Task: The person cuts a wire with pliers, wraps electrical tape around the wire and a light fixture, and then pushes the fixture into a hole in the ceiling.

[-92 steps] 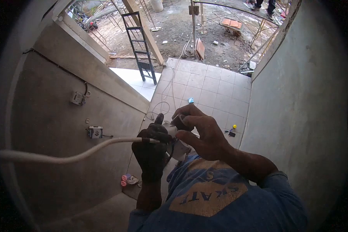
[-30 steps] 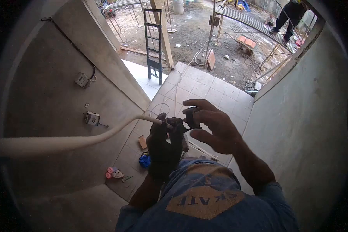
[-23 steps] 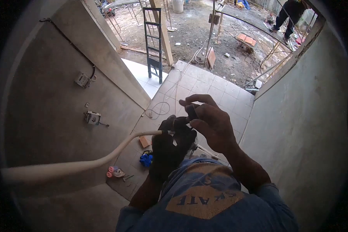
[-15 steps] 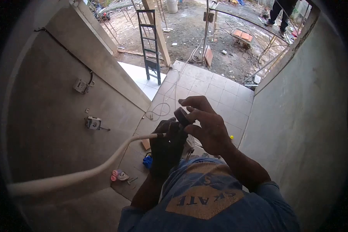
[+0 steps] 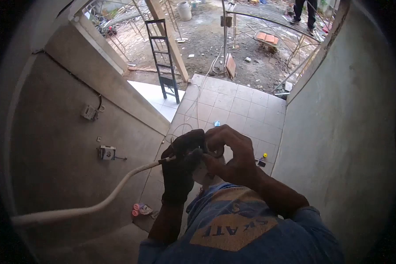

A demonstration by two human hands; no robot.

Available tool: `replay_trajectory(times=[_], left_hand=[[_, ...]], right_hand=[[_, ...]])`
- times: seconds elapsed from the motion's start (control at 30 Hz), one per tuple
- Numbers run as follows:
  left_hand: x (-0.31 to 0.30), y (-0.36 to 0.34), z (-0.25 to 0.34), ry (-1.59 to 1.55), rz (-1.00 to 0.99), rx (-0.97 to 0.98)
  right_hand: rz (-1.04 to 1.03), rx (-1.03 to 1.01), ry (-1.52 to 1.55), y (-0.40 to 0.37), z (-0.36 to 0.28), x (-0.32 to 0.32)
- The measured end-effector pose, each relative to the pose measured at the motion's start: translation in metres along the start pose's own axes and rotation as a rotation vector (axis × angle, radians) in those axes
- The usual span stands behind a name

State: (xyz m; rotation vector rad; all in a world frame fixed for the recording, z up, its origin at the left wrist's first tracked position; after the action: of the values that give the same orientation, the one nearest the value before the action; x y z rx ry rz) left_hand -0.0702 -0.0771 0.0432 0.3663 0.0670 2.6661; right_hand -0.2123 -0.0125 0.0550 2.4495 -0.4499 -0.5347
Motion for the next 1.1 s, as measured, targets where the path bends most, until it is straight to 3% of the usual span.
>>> replay_trajectory(times=[0.1, 0.17, 0.2, 0.23, 0.27, 0.3, 0.37, 0.4, 0.57, 0.63, 0.67, 0.73, 0.77, 0.8, 0.87, 0.9, 0.93, 0.97, 1.0, 1.03, 1.1], left_hand=[[-0.004, 0.006, -0.003, 0.002, -0.074, -0.046], [-0.004, 0.009, 0.01, 0.558, -0.142, 0.391], [-0.005, 0.012, 0.012, 0.336, -0.009, 0.273], [-0.005, 0.017, 0.008, 0.333, -0.013, 0.271], [-0.012, 0.023, 0.0, 0.251, 0.036, 0.259], [-0.019, 0.03, -0.008, 0.17, 0.087, 0.25], [-0.021, 0.039, -0.002, 0.346, 0.157, 0.357], [-0.023, 0.041, 0.004, 0.213, 0.184, 0.325], [-0.033, 0.05, 0.002, -0.038, 0.177, 0.242], [-0.018, 0.048, 0.016, 0.556, 0.097, 0.536], [-0.024, 0.05, 0.008, 0.338, 0.115, 0.449], [-0.023, 0.056, 0.019, 0.26, 0.192, 0.341], [-0.025, 0.06, 0.016, 0.166, 0.258, 0.227], [-0.035, 0.071, 0.002, -0.029, 0.306, 0.307], [-0.035, 0.066, 0.022, -0.049, 0.244, 0.334], [-0.032, 0.061, 0.035, -0.078, 0.173, 0.353], [-0.031, 0.054, 0.04, -0.016, 0.116, 0.266], [-0.034, 0.045, 0.044, -0.023, 0.135, 0.259], [-0.027, 0.043, 0.041, -0.074, 0.03, 0.158], [-0.02, 0.041, 0.038, -0.125, -0.079, 0.061], [-0.026, 0.034, 0.028, 0.028, -0.083, -0.02]], right_hand=[[0.074, 0.085, 0.035, 0.014, -0.01, -0.003], [0.028, 0.13, 0.037, 0.021, -0.002, 0.009], [0.024, 0.042, -0.144, 0.026, -0.005, 0.011], [0.02, -0.049, -0.325, 0.032, -0.008, 0.017], [0.128, -0.075, -0.349, 0.039, -0.01, 0.019], [0.127, -0.077, -0.351, 0.045, -0.01, 0.023], [0.067, 0.039, -0.382, 0.056, -0.001, 0.03], [0.069, 0.032, -0.381, 0.058, -0.003, 0.03], [0.142, -0.191, -0.429, 0.056, -0.017, 0.03], [0.159, -0.274, -0.417, 0.049, -0.025, 0.03], [0.098, -0.306, -0.391, 0.043, -0.033, 0.029], [0.028, -0.352, -0.348, 0.025, -0.048, 0.029], [-0.142, -0.28, -0.302, 0.007, -0.051, 0.039], [-0.319, -0.205, -0.256, -0.017, -0.054, 0.048], [-0.636, -0.046, -0.179, -0.048, -0.055, 0.057], [-0.573, 0.261, -0.008, 0.009, -0.042, 0.026], [-0.242, -0.297, -0.342, 0.038, -0.051, -0.011], [-0.161, 0.024, -0.038, 0.051, -0.02, -0.036], [-0.085, -0.055, -0.034, 0.06, -0.023, -0.049], [-0.155, -0.088, -0.195, 0.062, -0.025, -0.056], [-0.172, 0.047, -0.176, 0.067, -0.033, -0.051]])
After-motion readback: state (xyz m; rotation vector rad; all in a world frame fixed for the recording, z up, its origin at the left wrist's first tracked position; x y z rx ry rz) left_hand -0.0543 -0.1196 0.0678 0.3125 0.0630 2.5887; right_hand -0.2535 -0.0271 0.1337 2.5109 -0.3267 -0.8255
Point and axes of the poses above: each hand's wrist, its own y-axis towards the middle knuckle, its own x-axis out of the palm, z = x × y, the point moved 7 cm from there along y, towards the middle knuckle, and after that the axes turned 8 degrees about -y, right-handed, at the moved point
